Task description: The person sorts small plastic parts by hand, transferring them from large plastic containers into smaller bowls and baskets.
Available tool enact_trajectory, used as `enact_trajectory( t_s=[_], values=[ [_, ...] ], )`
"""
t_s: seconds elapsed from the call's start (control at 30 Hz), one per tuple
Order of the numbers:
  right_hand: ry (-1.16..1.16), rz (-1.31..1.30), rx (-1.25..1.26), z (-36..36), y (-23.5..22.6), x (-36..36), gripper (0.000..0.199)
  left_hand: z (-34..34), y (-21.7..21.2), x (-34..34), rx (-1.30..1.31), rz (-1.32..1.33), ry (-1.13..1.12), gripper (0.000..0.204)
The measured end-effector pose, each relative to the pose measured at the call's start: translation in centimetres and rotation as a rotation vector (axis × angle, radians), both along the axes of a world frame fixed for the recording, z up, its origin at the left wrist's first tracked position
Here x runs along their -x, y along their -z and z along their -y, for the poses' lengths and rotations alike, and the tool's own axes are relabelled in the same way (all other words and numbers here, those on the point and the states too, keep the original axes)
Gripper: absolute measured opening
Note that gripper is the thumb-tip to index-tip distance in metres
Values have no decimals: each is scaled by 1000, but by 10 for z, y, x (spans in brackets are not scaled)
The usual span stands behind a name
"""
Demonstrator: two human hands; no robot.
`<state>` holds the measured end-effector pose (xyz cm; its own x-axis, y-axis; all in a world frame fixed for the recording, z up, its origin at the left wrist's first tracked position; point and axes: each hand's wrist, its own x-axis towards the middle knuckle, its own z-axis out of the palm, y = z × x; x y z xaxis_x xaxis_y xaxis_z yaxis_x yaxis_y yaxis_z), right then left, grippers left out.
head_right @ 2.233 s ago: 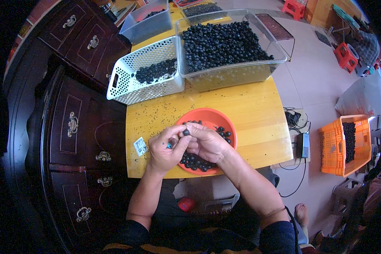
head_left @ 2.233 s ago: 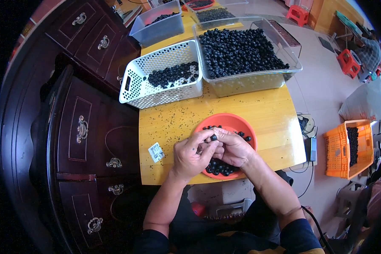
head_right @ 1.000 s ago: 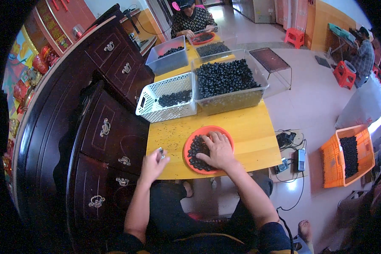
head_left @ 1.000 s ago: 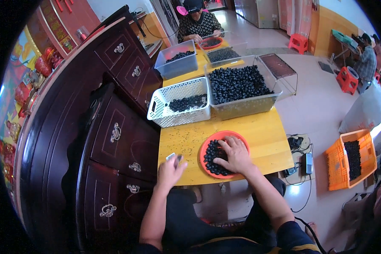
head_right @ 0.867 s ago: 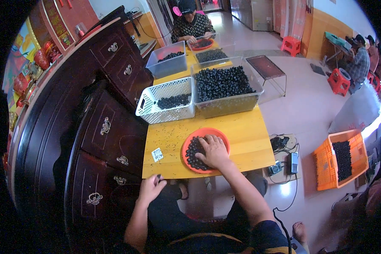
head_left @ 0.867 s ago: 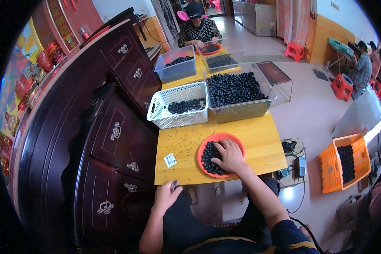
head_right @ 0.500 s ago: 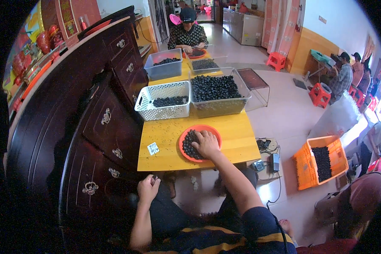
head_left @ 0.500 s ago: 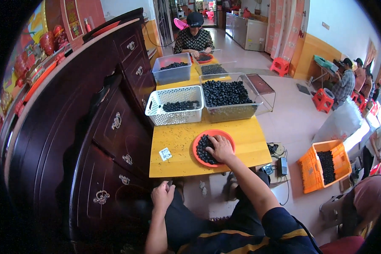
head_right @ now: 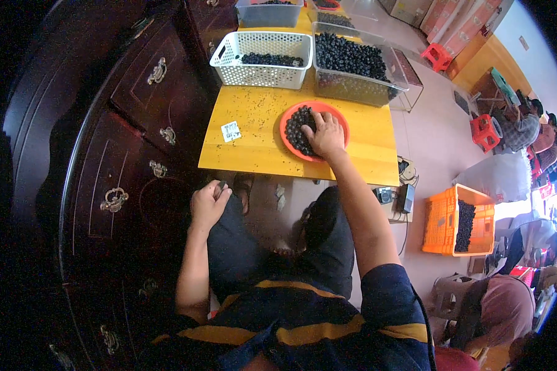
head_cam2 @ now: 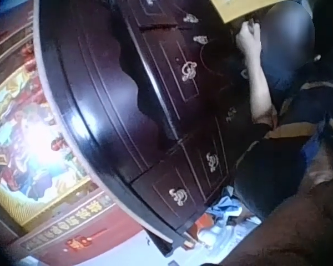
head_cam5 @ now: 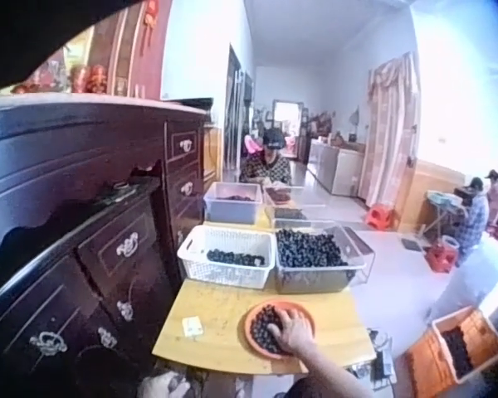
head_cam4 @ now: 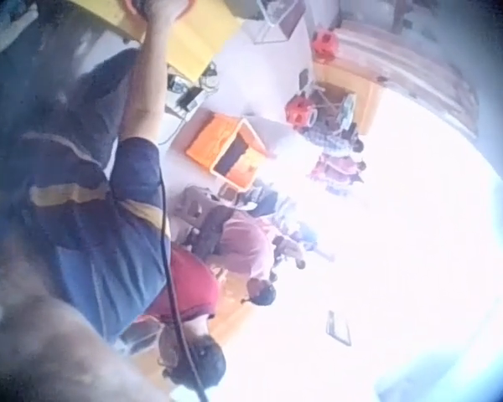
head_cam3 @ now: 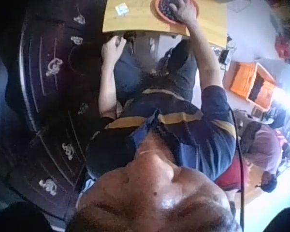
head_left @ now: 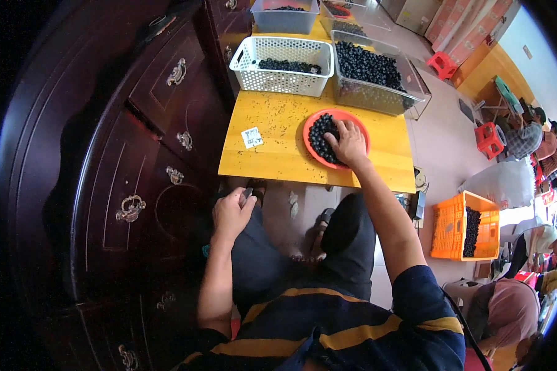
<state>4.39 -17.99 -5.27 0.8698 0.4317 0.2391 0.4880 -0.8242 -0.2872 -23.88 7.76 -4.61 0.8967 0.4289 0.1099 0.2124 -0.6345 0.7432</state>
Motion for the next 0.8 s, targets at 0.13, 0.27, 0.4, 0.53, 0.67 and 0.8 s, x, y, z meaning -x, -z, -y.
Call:
enact_trajectory(
  t_s=[0.13, 0.27, 0.4, 0.53, 0.67, 0.8],
  values=[
    [19, 5, -2, -4, 0, 2, 58, 4, -4, 3, -67, -38, -20, 22],
    [27, 33, -5, -4, 3, 2, 57, 4, 0, 4, -46, -18, -2, 23],
    [17, 34, -3, -2, 2, -1, 56, 5, -4, 4, -87, -62, 11, 26],
    [22, 58, 0, 1, 5, -2, 52, 1, -2, 6, -153, -47, 13, 26],
    [37, 44, 72, -4, 0, -1, 51, -13, 10, 10, -142, -17, -54, 26],
    [29, 47, 48, -2, 1, 1, 44, -10, 7, 15, -103, -56, -48, 28]
  ],
)
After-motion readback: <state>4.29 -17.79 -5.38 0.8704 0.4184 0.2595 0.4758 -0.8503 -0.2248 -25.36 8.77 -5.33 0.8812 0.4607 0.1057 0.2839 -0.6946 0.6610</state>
